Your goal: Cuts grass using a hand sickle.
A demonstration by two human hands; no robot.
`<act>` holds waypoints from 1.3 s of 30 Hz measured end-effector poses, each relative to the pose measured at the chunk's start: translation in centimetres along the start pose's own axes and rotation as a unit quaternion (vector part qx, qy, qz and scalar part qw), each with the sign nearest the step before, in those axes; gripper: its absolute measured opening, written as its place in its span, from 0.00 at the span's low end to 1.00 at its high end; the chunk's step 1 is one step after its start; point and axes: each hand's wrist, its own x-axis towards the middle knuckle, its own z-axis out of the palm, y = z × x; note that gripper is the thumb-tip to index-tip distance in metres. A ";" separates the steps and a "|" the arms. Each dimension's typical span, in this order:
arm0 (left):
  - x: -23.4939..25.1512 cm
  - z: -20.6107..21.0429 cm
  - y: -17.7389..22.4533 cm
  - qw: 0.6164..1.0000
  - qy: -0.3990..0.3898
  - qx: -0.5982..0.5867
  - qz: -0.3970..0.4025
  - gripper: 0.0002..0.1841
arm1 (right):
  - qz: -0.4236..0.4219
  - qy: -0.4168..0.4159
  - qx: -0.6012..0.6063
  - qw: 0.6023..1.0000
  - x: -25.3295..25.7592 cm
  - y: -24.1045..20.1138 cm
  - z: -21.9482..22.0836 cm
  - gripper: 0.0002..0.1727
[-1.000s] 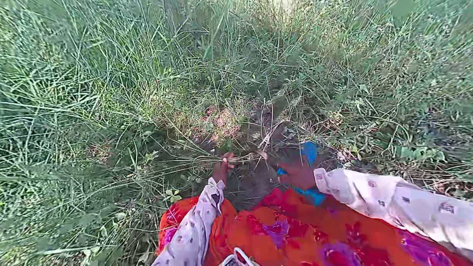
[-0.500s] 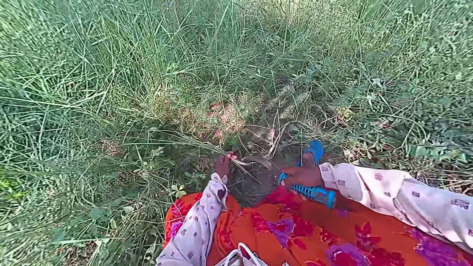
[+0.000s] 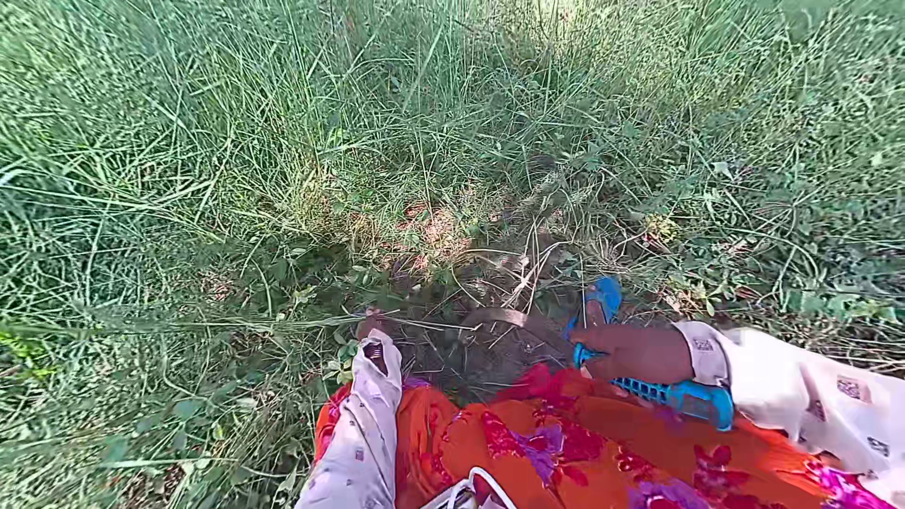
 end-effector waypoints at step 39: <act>1.0 1.5 5.8 0.977 -0.034 0.070 -0.197 0.24 | -0.356 0.098 0.156 0.916 -5.9 3.3 -2.0 0.17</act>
